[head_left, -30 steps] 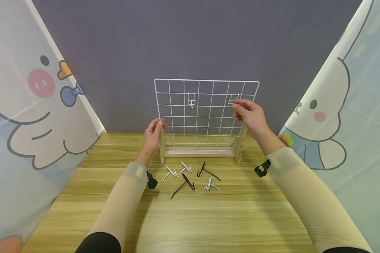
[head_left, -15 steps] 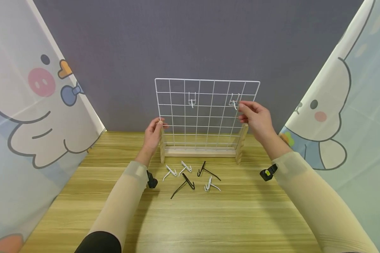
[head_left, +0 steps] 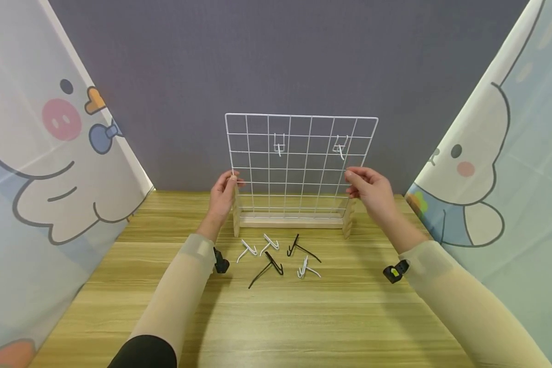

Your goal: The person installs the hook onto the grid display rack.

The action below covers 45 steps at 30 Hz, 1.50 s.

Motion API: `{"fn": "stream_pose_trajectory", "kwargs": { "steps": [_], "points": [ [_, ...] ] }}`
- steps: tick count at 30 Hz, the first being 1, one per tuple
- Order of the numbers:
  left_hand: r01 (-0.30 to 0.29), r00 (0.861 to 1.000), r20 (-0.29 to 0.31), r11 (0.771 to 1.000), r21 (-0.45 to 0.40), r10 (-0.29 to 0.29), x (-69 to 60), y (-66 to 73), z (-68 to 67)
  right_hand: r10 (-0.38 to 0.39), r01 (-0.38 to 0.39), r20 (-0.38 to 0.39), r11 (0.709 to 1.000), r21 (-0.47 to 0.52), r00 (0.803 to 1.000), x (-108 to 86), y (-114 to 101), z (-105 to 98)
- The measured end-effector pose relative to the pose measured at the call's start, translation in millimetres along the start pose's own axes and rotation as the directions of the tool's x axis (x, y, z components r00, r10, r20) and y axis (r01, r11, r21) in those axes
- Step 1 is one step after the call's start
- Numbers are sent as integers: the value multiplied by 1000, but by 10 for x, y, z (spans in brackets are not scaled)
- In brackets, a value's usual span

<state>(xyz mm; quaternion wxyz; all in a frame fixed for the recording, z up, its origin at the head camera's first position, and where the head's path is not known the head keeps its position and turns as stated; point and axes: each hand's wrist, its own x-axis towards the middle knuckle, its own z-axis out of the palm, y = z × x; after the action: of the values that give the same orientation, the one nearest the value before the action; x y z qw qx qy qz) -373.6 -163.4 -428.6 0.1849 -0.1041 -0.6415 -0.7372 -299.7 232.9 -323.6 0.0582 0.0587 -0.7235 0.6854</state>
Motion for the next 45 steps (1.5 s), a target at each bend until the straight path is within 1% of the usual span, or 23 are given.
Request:
{"fn": "stream_pose_trajectory", "kwargs": {
  "steps": [4,9,14,21,25,27,31,34,37,39,43,45],
  "points": [
    [6,1000,4,1000,8,-6,15,2,0,4,-2,47,1000,-25,999,-66,124,28],
    [1,1000,6,1000,-3,-1,31,7,13,13,-6,99,997,-75,995,-131,344,65],
    [-11,1000,6,1000,-19,11,40,17,24,57,-39,151,992,-118,987,-198,590,107],
    [-7,1000,-7,1000,-2,7,43,19,26,113,-75,200,979,-190,973,-251,905,168],
    [-2,1000,-12,1000,1,2,40,17,25,143,-82,246,967,-240,959,-264,1063,202],
    [-4,1000,-9,1000,-2,4,39,18,25,161,-86,275,961,-264,948,-268,1135,220],
    [-7,1000,-7,1000,-1,7,30,19,23,193,-90,344,951,-295,919,-268,1263,269],
    [-5,1000,-9,1000,9,5,14,24,18,202,-81,399,951,-300,895,-265,1353,306],
    [-5,1000,-7,1000,12,5,-5,33,10,204,-70,438,951,-303,876,-254,1433,342],
    [-2,1000,-2,1000,15,2,-13,35,5,215,-71,442,945,-320,871,-244,1471,365],
    [4,1000,1,1000,19,-4,-13,27,1,231,-67,437,931,-359,870,-217,1515,411],
    [2,1000,3,1000,16,-2,-10,21,3,240,-67,440,926,-372,865,-203,1525,428]
  ]
}}
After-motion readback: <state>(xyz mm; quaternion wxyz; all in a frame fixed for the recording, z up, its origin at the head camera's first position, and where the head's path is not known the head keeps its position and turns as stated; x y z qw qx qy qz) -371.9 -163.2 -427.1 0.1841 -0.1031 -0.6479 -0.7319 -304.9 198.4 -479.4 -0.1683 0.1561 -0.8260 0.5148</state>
